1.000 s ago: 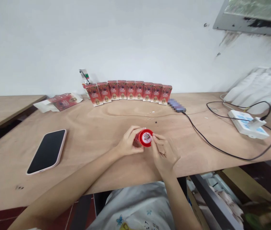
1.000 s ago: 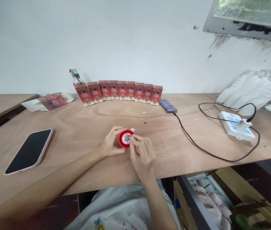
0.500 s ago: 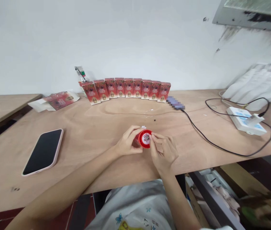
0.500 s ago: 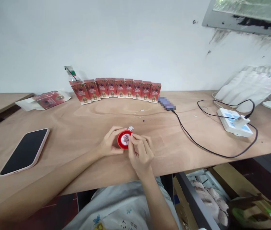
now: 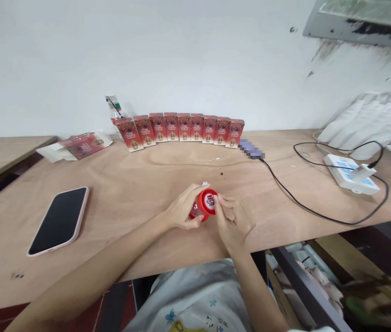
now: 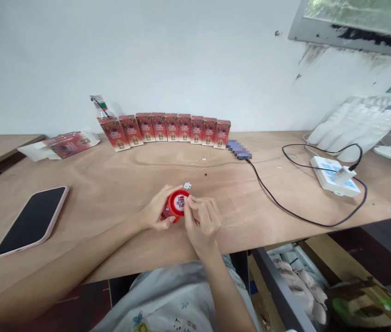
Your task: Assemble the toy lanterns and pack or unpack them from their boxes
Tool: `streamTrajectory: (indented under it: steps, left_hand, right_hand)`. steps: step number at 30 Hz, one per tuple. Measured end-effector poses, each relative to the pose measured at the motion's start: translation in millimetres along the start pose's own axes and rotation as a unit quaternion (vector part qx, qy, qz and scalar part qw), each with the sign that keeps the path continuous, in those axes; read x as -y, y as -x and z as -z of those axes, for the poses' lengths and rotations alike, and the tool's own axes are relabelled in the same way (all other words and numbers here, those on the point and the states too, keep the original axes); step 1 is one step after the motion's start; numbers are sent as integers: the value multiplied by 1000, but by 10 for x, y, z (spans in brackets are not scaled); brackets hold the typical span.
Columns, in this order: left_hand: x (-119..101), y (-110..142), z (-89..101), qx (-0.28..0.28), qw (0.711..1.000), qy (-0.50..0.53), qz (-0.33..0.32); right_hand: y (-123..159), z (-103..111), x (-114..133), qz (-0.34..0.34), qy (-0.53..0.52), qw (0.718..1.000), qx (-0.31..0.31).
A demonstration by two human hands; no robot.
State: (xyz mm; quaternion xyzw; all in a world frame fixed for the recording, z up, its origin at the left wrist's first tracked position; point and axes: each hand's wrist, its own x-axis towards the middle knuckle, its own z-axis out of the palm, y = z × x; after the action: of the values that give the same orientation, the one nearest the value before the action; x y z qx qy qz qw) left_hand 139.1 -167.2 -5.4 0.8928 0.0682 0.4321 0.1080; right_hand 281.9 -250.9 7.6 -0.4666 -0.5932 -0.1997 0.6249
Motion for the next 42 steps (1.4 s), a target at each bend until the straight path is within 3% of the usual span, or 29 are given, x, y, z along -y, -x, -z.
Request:
streamTrajectory:
  steps: [13,20,26,31,42]
  left_hand:
    - [-13,-2,7,-24,1000,9,7]
    - [19,9,3,-30,999,-19,-30]
    - [17,21,-1,-45,998,-36,-20]
    - [7,10,12,-38,997,-62,-33]
    - [29,63,-31,-30,999,-38,-8]
  right_hand:
    - [51,38,-8,-35,-41,998,28]
    - [49,43,72,11,-51,998,28]
    - [64,52,55,-18,-48,998,33]
    - [56,64,60,-4,-66,997,42]
    - [66,76,33,-95,-137,983,73]
